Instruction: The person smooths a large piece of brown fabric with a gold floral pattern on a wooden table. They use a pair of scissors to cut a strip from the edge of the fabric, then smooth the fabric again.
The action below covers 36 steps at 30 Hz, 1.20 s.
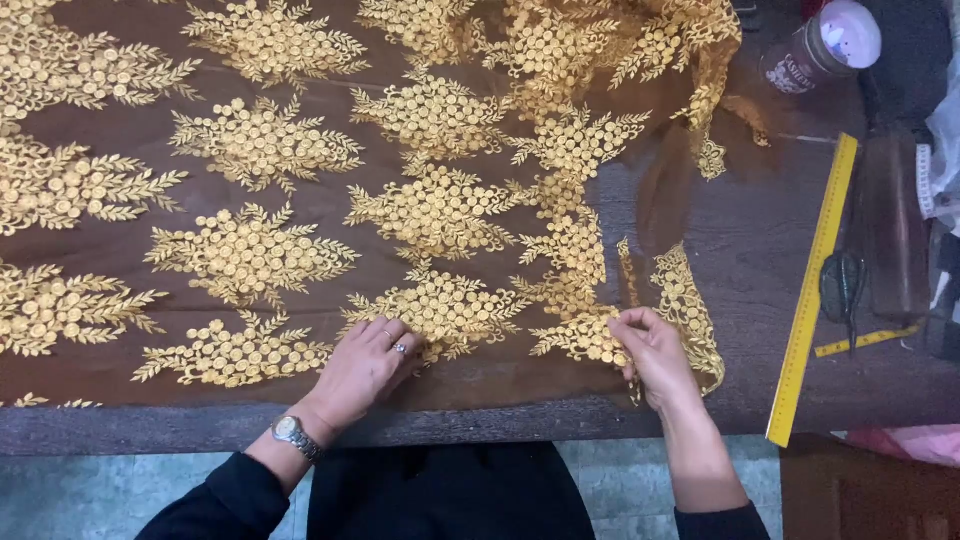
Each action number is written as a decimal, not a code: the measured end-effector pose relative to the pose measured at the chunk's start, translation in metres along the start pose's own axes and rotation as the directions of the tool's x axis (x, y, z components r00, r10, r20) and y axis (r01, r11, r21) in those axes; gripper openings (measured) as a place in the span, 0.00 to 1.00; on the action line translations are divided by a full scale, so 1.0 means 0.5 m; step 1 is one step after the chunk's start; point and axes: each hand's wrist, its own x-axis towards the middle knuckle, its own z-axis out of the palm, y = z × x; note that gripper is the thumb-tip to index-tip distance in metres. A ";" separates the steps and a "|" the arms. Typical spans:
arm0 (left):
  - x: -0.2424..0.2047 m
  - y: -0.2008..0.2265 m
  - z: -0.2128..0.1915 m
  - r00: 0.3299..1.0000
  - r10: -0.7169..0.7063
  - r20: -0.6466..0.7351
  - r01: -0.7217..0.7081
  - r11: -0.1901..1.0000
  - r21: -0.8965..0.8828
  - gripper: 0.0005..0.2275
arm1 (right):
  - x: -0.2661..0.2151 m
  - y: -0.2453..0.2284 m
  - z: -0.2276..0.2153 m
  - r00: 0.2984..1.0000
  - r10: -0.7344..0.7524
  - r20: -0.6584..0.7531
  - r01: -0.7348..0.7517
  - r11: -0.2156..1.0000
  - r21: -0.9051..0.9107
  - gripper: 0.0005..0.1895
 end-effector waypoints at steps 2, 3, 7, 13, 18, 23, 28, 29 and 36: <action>-0.010 -0.013 0.027 1.000 -0.018 0.007 0.018 1.000 -0.024 0.05 | 0.006 0.005 -0.001 1.000 0.003 0.007 -0.003 1.000 0.009 0.11; -0.014 -0.019 0.040 0.999 -0.034 0.016 0.035 0.998 -0.047 0.04 | 0.008 0.007 -0.003 1.000 0.007 0.012 -0.008 1.000 0.020 0.12; -0.007 -0.020 0.032 0.999 -0.046 0.020 0.047 0.997 -0.061 0.03 | 0.012 0.005 -0.004 1.000 0.014 0.012 -0.015 1.000 0.009 0.12; 0.004 0.003 0.010 0.993 -0.099 -0.059 0.100 0.995 0.012 0.03 | -0.007 -0.036 0.008 0.996 0.077 0.034 -0.080 0.994 0.079 0.13; 0.007 0.055 -0.017 0.997 0.068 -0.038 -0.071 0.994 -0.081 0.10 | 0.002 -0.039 -0.007 0.951 0.294 0.092 -0.286 0.953 -0.098 0.10; -0.014 0.049 0.007 1.000 0.004 0.006 -0.005 0.999 0.039 0.16 | -0.005 -0.023 -0.019 0.943 0.307 0.126 -0.279 0.940 -0.197 0.12; -0.019 0.037 0.020 0.999 -0.006 -0.035 0.007 1.000 0.015 0.04 | -0.006 -0.012 -0.023 0.935 0.343 0.087 -0.303 0.903 -0.305 0.20; -0.019 0.036 0.020 0.999 -0.039 -0.003 0.039 0.999 -0.023 0.05 | 0.000 -0.001 -0.027 0.945 0.310 0.102 -0.269 0.917 -0.294 0.18; -0.009 0.049 -0.023 0.998 -0.057 0.008 0.057 0.972 -0.227 0.07 | 0.013 0.015 -0.031 0.937 0.340 0.080 -0.296 0.895 -0.335 0.15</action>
